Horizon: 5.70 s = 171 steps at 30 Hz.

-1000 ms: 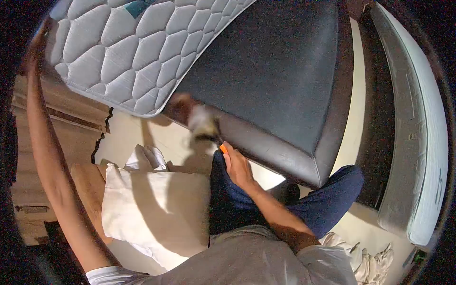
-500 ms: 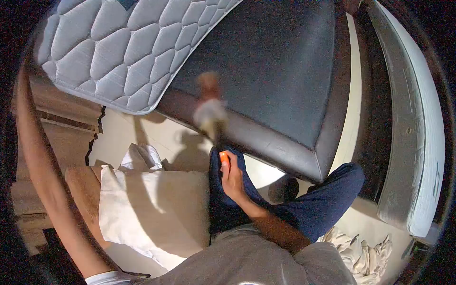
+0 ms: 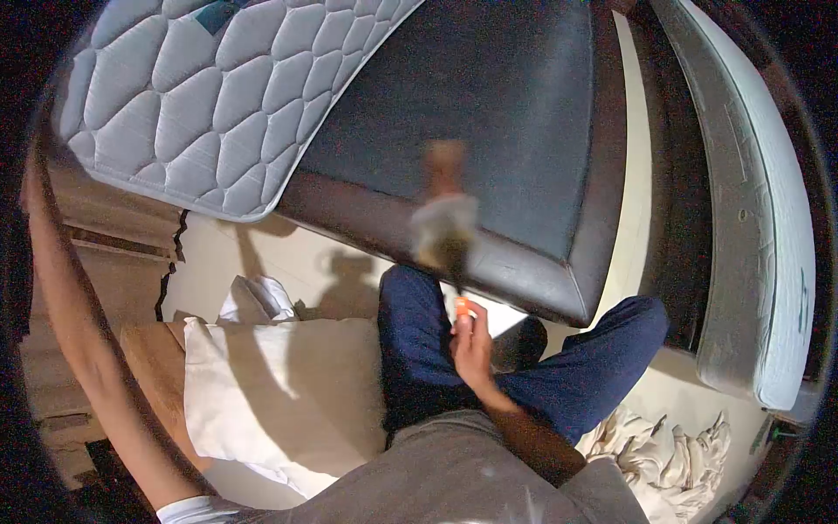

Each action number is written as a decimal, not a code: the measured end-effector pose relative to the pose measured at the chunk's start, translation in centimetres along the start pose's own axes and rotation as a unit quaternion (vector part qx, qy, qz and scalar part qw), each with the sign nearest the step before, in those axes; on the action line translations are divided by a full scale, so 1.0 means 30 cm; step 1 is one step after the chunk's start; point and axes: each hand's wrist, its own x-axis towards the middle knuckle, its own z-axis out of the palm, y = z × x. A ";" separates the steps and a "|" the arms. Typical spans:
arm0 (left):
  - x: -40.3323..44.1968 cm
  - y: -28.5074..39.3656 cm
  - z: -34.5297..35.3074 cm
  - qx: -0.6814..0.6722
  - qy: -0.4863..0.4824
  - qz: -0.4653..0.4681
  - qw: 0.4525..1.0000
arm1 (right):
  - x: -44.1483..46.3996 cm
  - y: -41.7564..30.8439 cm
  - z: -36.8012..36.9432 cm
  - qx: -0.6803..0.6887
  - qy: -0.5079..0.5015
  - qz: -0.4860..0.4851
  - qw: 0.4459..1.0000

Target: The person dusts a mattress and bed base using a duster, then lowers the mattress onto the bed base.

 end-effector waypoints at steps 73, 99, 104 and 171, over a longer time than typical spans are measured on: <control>0.050 0.015 0.100 0.065 0.060 -0.034 0.995 | 0.137 -0.079 -0.677 -0.284 0.274 -0.020 0.919; 0.005 -0.045 0.264 0.497 -0.203 -0.199 0.820 | 0.564 -0.359 -0.106 -0.547 -0.043 -0.333 0.767; 0.070 0.077 0.029 0.106 -0.084 -0.134 0.982 | 0.841 -0.374 0.033 -0.520 0.059 -0.274 0.807; -0.039 -0.144 0.255 0.350 -0.157 0.038 0.923 | 0.502 -0.199 -0.740 -0.490 0.343 -0.119 0.793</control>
